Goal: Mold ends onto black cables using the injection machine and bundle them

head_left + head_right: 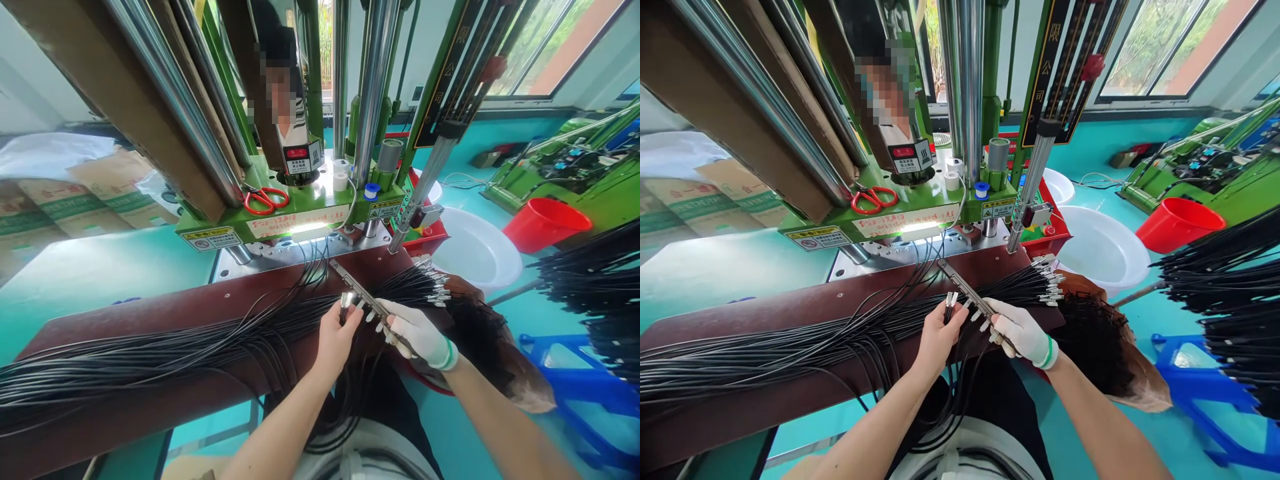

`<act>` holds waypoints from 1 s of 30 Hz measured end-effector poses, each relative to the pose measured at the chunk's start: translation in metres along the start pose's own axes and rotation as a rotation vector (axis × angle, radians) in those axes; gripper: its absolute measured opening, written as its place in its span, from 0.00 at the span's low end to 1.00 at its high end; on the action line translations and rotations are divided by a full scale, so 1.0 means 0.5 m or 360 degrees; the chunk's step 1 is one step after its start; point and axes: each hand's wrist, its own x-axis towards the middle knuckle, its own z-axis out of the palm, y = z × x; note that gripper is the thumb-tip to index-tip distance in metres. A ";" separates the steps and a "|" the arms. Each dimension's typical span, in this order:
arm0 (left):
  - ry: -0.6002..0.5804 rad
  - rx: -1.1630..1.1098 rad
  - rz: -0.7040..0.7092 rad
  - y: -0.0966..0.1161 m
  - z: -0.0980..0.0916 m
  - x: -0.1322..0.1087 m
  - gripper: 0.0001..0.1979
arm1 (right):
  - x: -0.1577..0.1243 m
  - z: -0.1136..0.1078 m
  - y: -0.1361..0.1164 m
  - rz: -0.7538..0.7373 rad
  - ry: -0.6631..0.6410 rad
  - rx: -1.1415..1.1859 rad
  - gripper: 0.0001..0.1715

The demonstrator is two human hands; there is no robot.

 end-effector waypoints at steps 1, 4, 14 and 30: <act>0.0007 0.0000 -0.0002 -0.001 -0.001 -0.001 0.14 | 0.000 0.001 -0.002 -0.0002 -0.0014 -0.0017 0.26; 0.0029 -0.0013 -0.0018 -0.004 -0.004 -0.002 0.14 | 0.000 0.005 -0.008 0.0010 -0.0039 -0.0178 0.27; -0.0011 -0.0305 -0.0156 0.013 -0.007 0.006 0.17 | 0.001 0.000 -0.002 0.0008 -0.0016 -0.0043 0.27; -0.0023 -0.0147 -0.0225 0.011 -0.014 0.005 0.17 | 0.001 -0.003 -0.018 0.0038 -0.0155 -0.0125 0.27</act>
